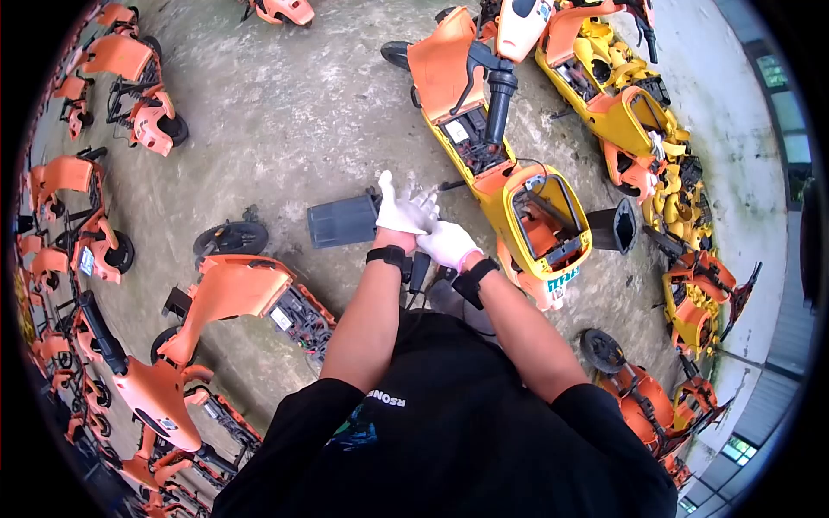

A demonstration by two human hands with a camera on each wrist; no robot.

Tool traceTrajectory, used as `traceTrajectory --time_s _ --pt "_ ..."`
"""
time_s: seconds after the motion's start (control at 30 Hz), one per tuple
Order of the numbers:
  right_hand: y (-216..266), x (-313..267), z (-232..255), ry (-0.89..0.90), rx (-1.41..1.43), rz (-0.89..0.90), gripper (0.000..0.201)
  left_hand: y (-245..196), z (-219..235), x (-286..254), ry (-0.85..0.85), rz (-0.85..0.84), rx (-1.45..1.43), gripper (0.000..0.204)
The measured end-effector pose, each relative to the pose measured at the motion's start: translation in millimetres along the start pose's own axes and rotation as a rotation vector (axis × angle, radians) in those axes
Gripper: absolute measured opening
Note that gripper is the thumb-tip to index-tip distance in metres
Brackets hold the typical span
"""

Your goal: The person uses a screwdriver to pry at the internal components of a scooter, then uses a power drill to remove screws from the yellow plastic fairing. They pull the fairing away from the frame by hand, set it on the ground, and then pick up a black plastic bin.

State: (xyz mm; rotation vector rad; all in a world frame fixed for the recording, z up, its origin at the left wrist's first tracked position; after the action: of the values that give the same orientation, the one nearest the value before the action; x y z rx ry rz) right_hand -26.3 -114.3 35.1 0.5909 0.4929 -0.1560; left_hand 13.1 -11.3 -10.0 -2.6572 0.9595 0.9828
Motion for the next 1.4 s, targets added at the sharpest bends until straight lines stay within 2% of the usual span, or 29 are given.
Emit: traceTrajectory --time_s 0.07,0.1,0.17,0.23,0.3,0.33,0.37,0.43,0.47,0.5,0.57,0.6,0.63,0.7,0.77,0.83,0.9,0.93,0.97,1.0,1.07,1.1,1.13,1.17,1.2,1.27,1.3,1.37,1.4 --pt "-3.0 -8.4 -5.3 0.093 -0.095 0.148 0.039 3.7 1.5 -4.1 -0.127 -0.124 -0.018 0.097" --pt "8.4 2.3 -7.8 0.136 -0.007 0.36 0.036 -16.7 -11.6 -8.8 -0.11 -0.159 0.017 0.097" --pt "18.5 -19.8 8.8 0.281 0.034 0.317 0.034 -15.7 -19.6 -28.0 -0.377 -0.354 0.327 0.093" --pt "23.9 -24.5 10.8 0.335 0.003 0.329 0.031 -17.7 29.4 -2.3 -0.399 -0.415 0.384 0.081" --pt "25.3 -23.3 0.6 0.412 -0.172 0.465 0.027 -9.3 50.2 2.4 -0.518 -0.424 0.692 0.072" --pt "26.9 -24.0 -5.2 0.424 -0.249 0.497 0.024 -11.3 59.8 3.4 -0.62 -0.482 0.839 0.052" --pt "26.8 -26.4 -10.0 0.438 -0.251 0.494 0.024 -13.6 70.6 4.0 -0.628 -0.475 0.83 0.052" --pt "23.0 -23.8 -17.7 0.35 -0.174 0.465 0.025 -19.4 91.5 6.4 -0.63 -0.377 0.677 0.03" --pt "15.1 -18.2 -19.0 0.369 0.045 0.488 0.025 -22.6 100.6 9.4 -0.649 -0.453 0.789 0.026" --pt "7.5 -12.8 -18.1 0.31 0.139 0.461 0.026 -27.7 109.3 6.7 -0.65 -0.489 0.927 0.027" --pt "-24.9 5.0 -26.5 0.142 0.156 0.312 0.028 -35.8 135.8 -0.2 -0.779 -0.75 1.571 0.026" --pt "-54.9 18.4 -40.2 0.13 0.264 0.172 0.028 -33.6 135.2 -16.5 -0.785 -0.784 1.733 0.026" --pt "-91.7 32.0 -56.7 0.118 0.365 0.025 0.029 -32.1 154.8 -25.4 -0.757 -0.737 1.892 0.025" --pt "-166.6 56.2 -82.3 0.073 0.382 -0.291 0.03 -23.8 186.7 -46.5 -0.892 -0.523 2.115 0.023" --pt "-250.3 82.7 -112.2 0.058 0.167 -0.421 0.032 -25.4 230.7 -58.1 -0.992 -0.127 2.106 0.023" --pt "-279.2 105.4 -116.5 0.04 -0.344 -0.313 0.034 -20.8 308.5 -58.1 -1.014 0.044 1.975 0.03" --pt "-325.9 141.4 -144.6 0.057 -0.375 -0.359 0.037 -25.7 345.9 -53.6 -1.082 0.149 1.981 0.037" --pt "-329.5 163.4 -158.3 0.105 -0.449 -0.339 0.038 -31.6 359.1 -47.6 -1.164 0.126 1.909 0.037" --pt "-331.5 177.5 -171.4 0.018 -0.428 -0.264 0.039 -33.8 368.3 -40.6 -1.245 -0.117 1.863 0.034" --pt "-340.1 198.0 -186.1 0.083 -0.402 -0.255 0.039 -41.7 366.5 -26.4 -1.286 -0.132 1.808 0.036" --pt "-355.3 236.0 -215.8 0.151 -0.378 -0.237 0.039 -58.9 369.2 13.1 -1.266 -0.27 1.749 0.043" --pt "-360.2 251.7 -231.9 0.147 -0.382 -0.235 0.04 -73.4 352.0 34.4 -1.259 -0.19 1.663 0.047" --pt "-365.9 266.8 -245.5 0.137 -0.385 -0.238 0.04 -82.7 345.0 57.6 -1.237 -0.242 1.707 0.05" --pt "-370.0 279.9 -259.1 0.142 -0.39 -0.237 0.04 -94.5 336.6 80.2 -1.199 -0.216 1.729 0.052" --pt "-371.3 288.7 -272.9 0.159 -0.408 -0.209 0.041 -103.0 330.3 102.0 -1.206 -0.296 1.782 0.054" --pt "-379.5 303.1 -300.0 0.165 -0.434 -0.167 0.044 -115.2 346.6 147.8 -1.201 -0.638 1.974 0.062" --pt "-387.6 309.8 -314.3 0.205 -0.463 -0.203 0.047 -123.2 346.6 167.4 -1.216 -0.704 2.023 0.063" --pt "-416.7 322.3 -345.2 0.268 -0.447 -0.278 0.05 -146.9 362.1 204.9 -1.162 -0.992 2.11 0.06" --pt "-426.0 330.3 -358.3 0.265 -0.448 -0.285 0.05 -162.7 370.2 220.1 -1.167 -1.066 2.157 0.059"
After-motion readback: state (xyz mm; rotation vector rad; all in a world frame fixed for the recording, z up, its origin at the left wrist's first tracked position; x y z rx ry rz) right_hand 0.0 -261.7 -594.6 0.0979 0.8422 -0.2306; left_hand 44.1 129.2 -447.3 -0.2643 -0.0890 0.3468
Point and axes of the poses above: each hand's wrist, its own x-axis towards the middle knuckle, its own z-axis out of the back of the hand, y = z × x, the point moved 2 cm from there along x, towards the middle knuckle, and after that the axes turned 9 degrees about -y, right-handed, at the moved point
